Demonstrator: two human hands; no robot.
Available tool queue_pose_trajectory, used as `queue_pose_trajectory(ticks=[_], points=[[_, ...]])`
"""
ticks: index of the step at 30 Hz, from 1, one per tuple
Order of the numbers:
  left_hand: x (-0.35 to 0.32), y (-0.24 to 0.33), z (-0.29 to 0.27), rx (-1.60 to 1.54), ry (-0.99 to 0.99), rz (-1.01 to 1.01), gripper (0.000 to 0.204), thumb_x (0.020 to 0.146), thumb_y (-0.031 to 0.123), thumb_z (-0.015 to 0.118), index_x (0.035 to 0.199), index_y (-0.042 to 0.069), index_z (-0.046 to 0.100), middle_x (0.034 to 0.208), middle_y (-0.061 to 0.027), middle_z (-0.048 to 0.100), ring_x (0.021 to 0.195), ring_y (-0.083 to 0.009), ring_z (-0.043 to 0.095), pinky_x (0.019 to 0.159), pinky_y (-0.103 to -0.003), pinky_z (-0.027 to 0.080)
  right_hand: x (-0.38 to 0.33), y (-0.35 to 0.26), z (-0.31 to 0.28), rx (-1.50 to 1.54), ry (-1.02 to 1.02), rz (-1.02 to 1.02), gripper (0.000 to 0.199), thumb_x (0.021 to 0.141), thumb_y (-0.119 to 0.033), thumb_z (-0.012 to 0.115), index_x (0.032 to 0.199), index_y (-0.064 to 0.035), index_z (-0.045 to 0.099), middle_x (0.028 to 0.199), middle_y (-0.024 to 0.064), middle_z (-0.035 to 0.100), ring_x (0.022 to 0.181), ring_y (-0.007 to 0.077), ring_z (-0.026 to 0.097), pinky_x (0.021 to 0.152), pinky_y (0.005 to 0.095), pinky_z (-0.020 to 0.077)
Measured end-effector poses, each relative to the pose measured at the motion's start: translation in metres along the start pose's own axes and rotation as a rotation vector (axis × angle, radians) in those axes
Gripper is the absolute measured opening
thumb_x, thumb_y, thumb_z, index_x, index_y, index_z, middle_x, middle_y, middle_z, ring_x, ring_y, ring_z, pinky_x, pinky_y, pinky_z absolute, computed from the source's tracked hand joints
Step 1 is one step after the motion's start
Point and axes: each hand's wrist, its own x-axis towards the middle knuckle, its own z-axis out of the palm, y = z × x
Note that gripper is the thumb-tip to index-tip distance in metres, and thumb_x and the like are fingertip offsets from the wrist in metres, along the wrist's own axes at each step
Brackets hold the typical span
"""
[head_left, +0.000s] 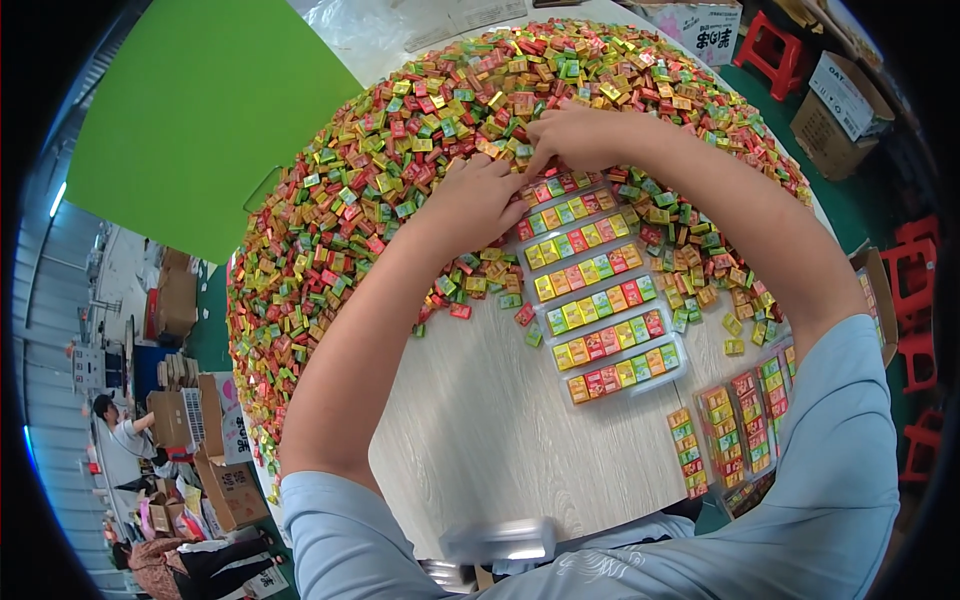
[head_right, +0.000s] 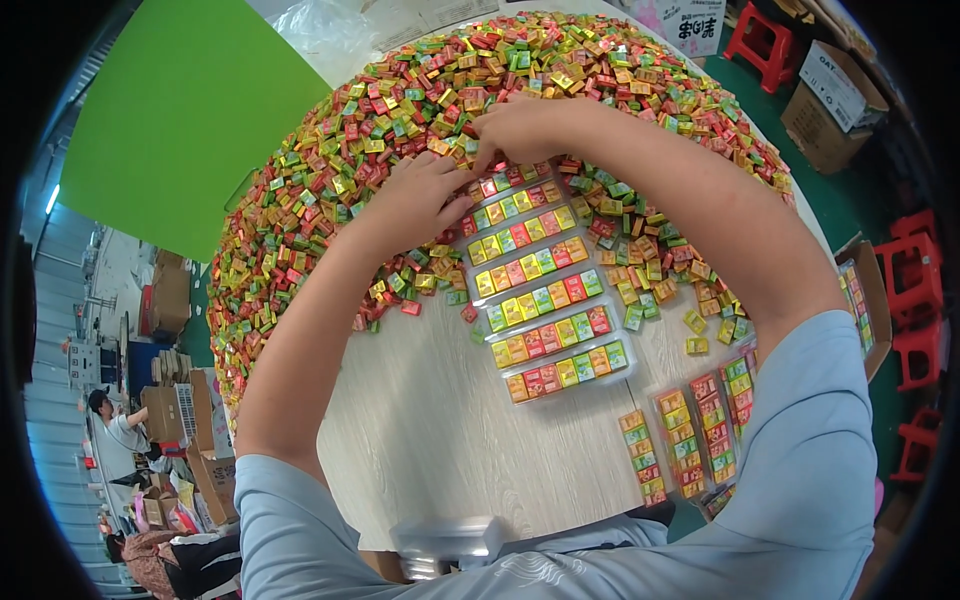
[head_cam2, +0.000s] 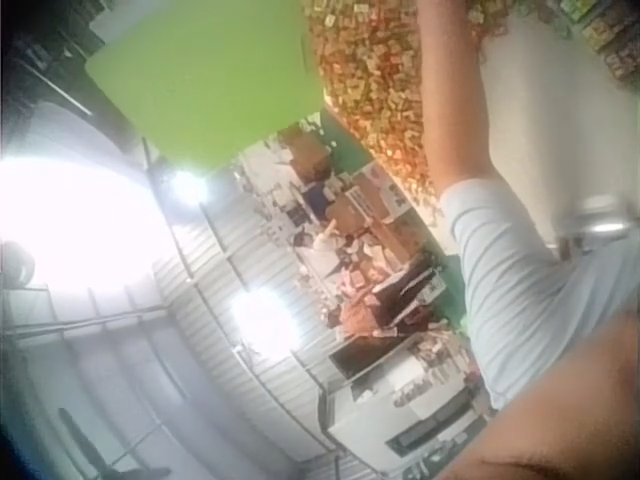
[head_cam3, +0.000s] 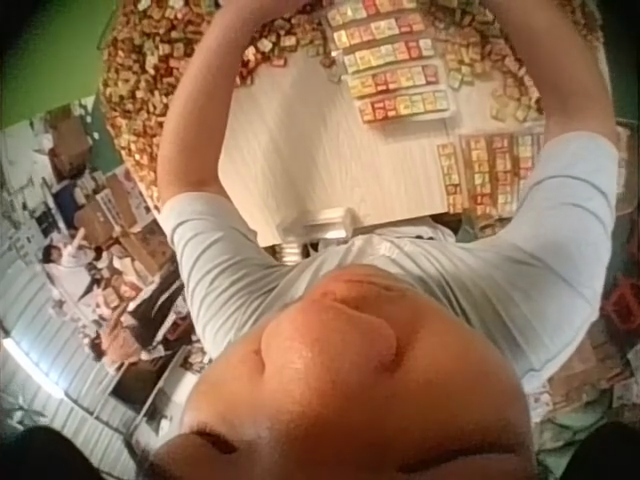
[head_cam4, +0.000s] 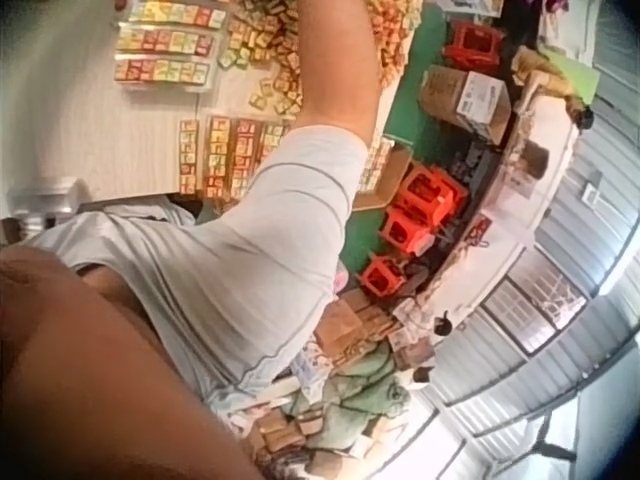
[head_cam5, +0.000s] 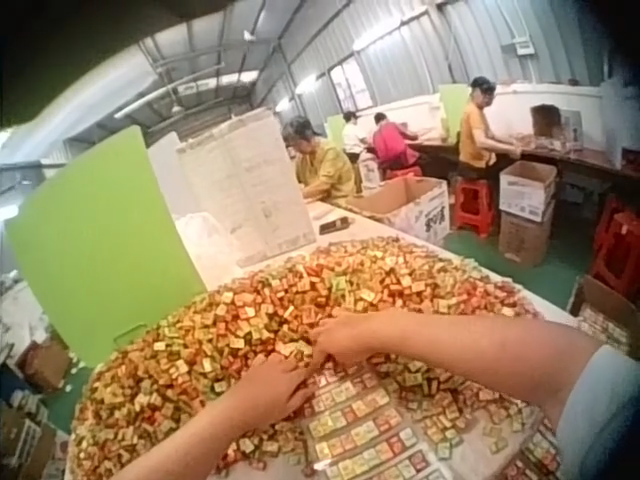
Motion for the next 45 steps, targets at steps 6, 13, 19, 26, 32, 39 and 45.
queue_pose_trajectory(ticks=[6, 13, 19, 26, 32, 39, 45], points=[[0.002, 0.002, -0.007, -0.069, -0.076, -0.024, 0.035, 0.099, 0.032, 0.06, 0.121, 0.007, 0.071, 0.111, -0.0088, 0.069, 0.115, -0.0303, 0.056, 0.101, -0.046, 0.043, 0.018, -0.01, 0.0, -0.051, -0.031, 0.049, 0.052, 0.087, 0.003, 0.059, 0.123, -0.0291, 0.078, 0.116, 0.0046, 0.062, 0.12, 0.0237, 0.055, 0.1, 0.0436, 0.037], [0.0, 0.0, -0.005, -0.059, -0.062, -0.033, 0.033, 0.098, 0.034, 0.06, 0.113, 0.007, 0.073, 0.107, -0.0057, 0.073, 0.113, -0.028, 0.057, 0.097, -0.047, 0.042, 0.012, -0.006, 0.005, -0.117, -0.018, 0.027, 0.049, 0.086, -0.002, 0.064, 0.122, -0.0332, 0.078, 0.118, 0.0041, 0.063, 0.12, 0.0223, 0.054, 0.1, 0.0419, 0.0371], [-0.004, 0.005, -0.011, -0.055, -0.121, -0.083, 0.039, 0.1, 0.033, 0.058, 0.13, 0.009, 0.067, 0.116, -0.0068, 0.072, 0.115, -0.0295, 0.055, 0.1, -0.047, 0.042, 0.001, 0.005, 0.018, -0.134, 0.106, -0.041, 0.049, 0.082, -0.004, 0.069, 0.12, -0.0334, 0.079, 0.118, 0.0027, 0.063, 0.118, 0.0222, 0.054, 0.1, 0.0417, 0.0376], [0.006, 0.009, -0.002, -0.107, -0.082, -0.075, 0.041, 0.099, 0.04, 0.06, 0.126, 0.01, 0.068, 0.11, -0.0097, 0.071, 0.115, -0.0294, 0.054, 0.099, -0.046, 0.04, -0.002, 0.006, 0.017, -0.075, 0.046, -0.01, 0.051, 0.084, -0.002, 0.062, 0.122, -0.032, 0.078, 0.122, 0.0055, 0.061, 0.122, 0.0247, 0.053, 0.104, 0.0431, 0.0364], [-0.01, -0.001, -0.002, -0.178, -0.043, -0.139, 0.041, 0.099, 0.042, 0.059, 0.122, 0.01, 0.069, 0.106, -0.0112, 0.07, 0.112, -0.0319, 0.056, 0.097, -0.048, 0.041, 0.013, -0.001, 0.023, -0.038, 0.047, -0.04, 0.06, 0.082, -0.001, 0.06, 0.13, -0.0336, 0.074, 0.124, 0.0094, 0.059, 0.126, 0.0288, 0.051, 0.107, 0.0467, 0.0353], [0.003, -0.005, 0.02, -0.068, 0.016, -0.022, 0.044, 0.094, 0.043, 0.055, 0.132, 0.024, 0.067, 0.106, -0.0138, 0.076, 0.108, -0.0371, 0.067, 0.09, -0.051, 0.049, 0.009, 0.002, 0.016, 0.022, 0.11, -0.078, 0.055, 0.07, 0.003, 0.067, 0.116, -0.0255, 0.079, 0.097, 0.0108, 0.055, 0.105, 0.0313, 0.053, 0.097, 0.0468, 0.0379], [0.008, -0.004, 0.035, -0.04, -0.062, -0.159, 0.049, 0.094, 0.055, 0.057, 0.117, 0.015, 0.075, 0.111, -0.0106, 0.074, 0.124, -0.0338, 0.057, 0.105, -0.052, 0.039, 0.012, 0.022, 0.045, -0.123, 0.26, -0.09, 0.045, 0.067, 0.002, 0.069, 0.108, -0.0137, 0.08, 0.111, 0.0158, 0.058, 0.114, 0.0373, 0.052, 0.101, 0.049, 0.0406]])
